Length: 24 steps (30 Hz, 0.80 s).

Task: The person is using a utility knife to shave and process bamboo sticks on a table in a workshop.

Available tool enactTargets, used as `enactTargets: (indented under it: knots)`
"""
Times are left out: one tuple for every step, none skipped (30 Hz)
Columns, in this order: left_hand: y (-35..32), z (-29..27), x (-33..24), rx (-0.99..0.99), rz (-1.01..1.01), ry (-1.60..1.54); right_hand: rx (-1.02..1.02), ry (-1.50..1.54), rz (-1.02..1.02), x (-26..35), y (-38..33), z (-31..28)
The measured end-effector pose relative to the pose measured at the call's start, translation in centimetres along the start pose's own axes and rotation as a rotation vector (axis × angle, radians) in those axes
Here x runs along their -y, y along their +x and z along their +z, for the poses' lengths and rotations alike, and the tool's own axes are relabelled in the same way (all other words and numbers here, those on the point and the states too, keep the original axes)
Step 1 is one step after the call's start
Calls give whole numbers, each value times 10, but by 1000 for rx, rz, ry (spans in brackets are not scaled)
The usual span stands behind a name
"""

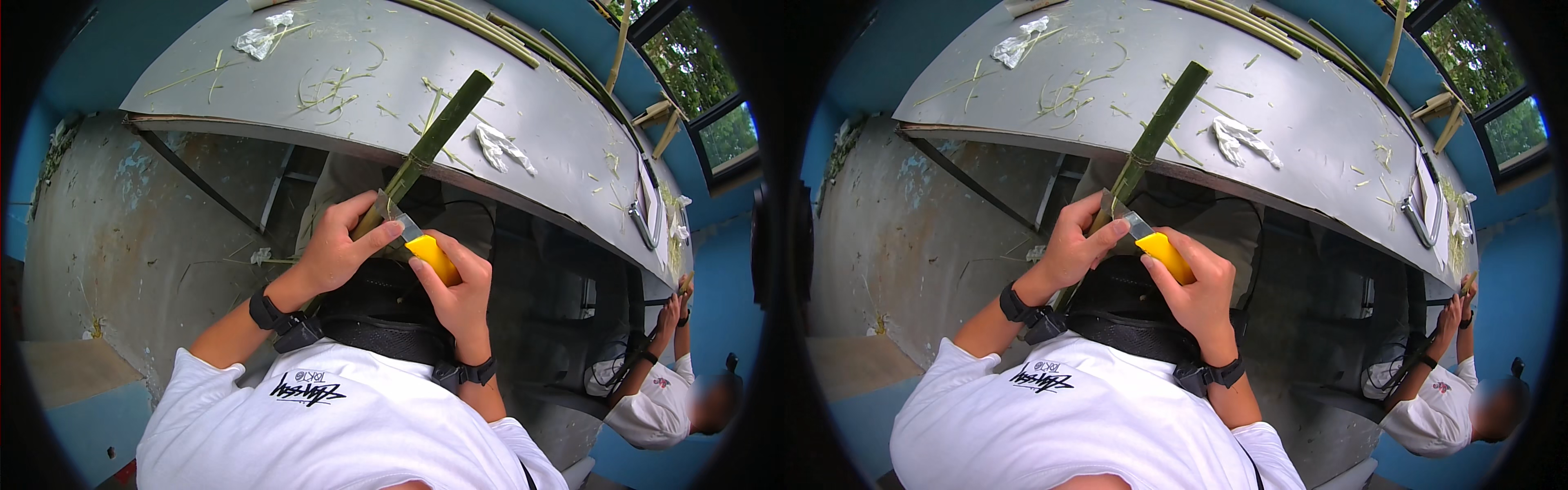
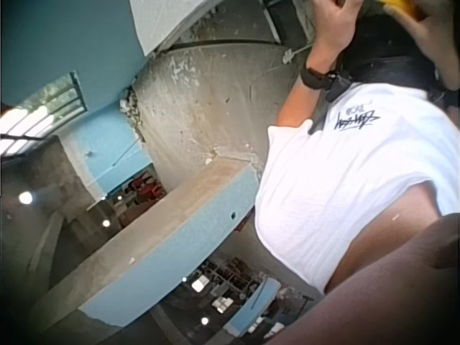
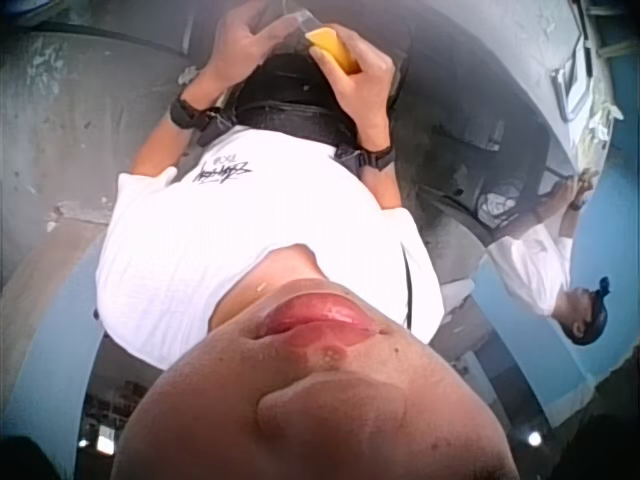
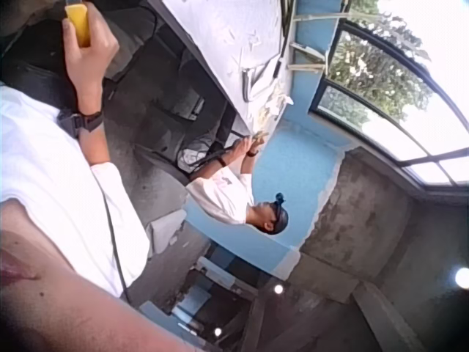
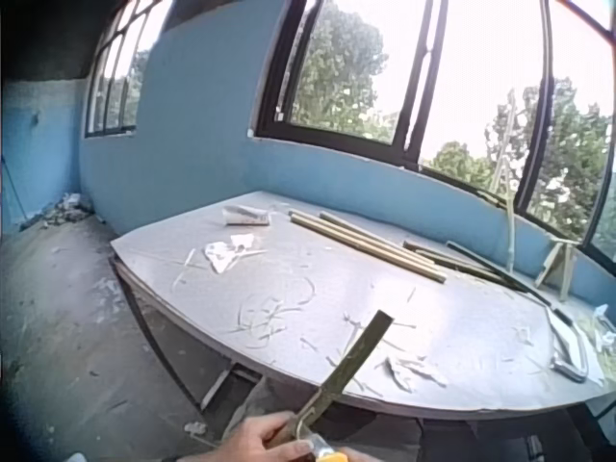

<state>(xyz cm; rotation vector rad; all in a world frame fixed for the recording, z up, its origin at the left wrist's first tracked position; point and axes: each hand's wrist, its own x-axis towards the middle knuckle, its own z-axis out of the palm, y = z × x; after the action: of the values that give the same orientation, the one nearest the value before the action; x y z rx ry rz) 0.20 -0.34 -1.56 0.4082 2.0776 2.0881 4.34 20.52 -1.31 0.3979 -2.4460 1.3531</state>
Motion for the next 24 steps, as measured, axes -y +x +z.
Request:
enactTargets:
  knots:
    - [0, 0, 0, -1, 2, 2, 1, 0, 2, 0, 0, 0]
    - [0, 0, 1, -2, 5, 1, 1, -1, 2, 0, 0, 0]
    - [0, -1, 2, -3, 8, -1, 0, -2, 1, 0, 0, 1]
    - [-1, -2, 3, -3, 7, 1, 0, -2, 1, 0, -1, 2]
    - [0, -1, 3, -4, 5, 7, -1, -2, 0, 0, -1, 2]
    - [0, -1, 3, -4, 2, 12, -2, -3, 0, 0, -1, 1]
    - [0, -1, 3, -3, 6, 12, -2, -4, -1, -1, 0, 1]
    - [0, -1, 3, -2, 9, 11, -2, -7, -1, 0, 0, 1]
    - [0, -1, 3, -1, 13, 11, -2, -10, -1, 0, 0, 0]
    - [0, -2, 3, 2, 19, 18, -2, -13, -1, 1, 0, 0]
    - [0, -2, 4, 5, 26, 25, -3, -12, -2, 0, -1, 0]
    - [0, -2, 4, 8, 33, 32, -3, -11, -3, 0, -1, 0]
    - [0, -2, 4, 8, 37, 28, -4, -10, -5, 0, -1, 0]
    - [0, -1, 4, 7, 41, 23, -5, -9, -4, 0, -1, 0]
    - [0, -1, 4, 6, 45, 19, -5, -9, -4, 0, 0, 0]
    - [0, -1, 3, 7, 43, 23, -6, -8, -4, 0, 0, 0]
    - [0, 0, 3, 8, 41, 28, -7, -13, -5, 0, 0, 0]
    - [0, 0, 3, 10, 40, 32, -9, -17, -6, 0, 0, -1]
    - [1, 1, 4, 7, 52, 44, -10, -22, -6, 0, 0, -2]
    - [1, 1, 5, 3, 62, 58, -11, -23, -11, 0, 0, -2]
    - [1, 2, 6, -1, 73, 71, -13, -24, -15, -1, 0, -2]
    - [1, 2, 7, -6, 89, 91, -14, -26, -19, -1, 0, -2]
    - [2, 2, 8, -11, 105, 110, -22, -26, -28, -1, 0, -2]
    - [2, 2, 9, -15, 121, 130, -30, -26, -36, -2, -1, -1]
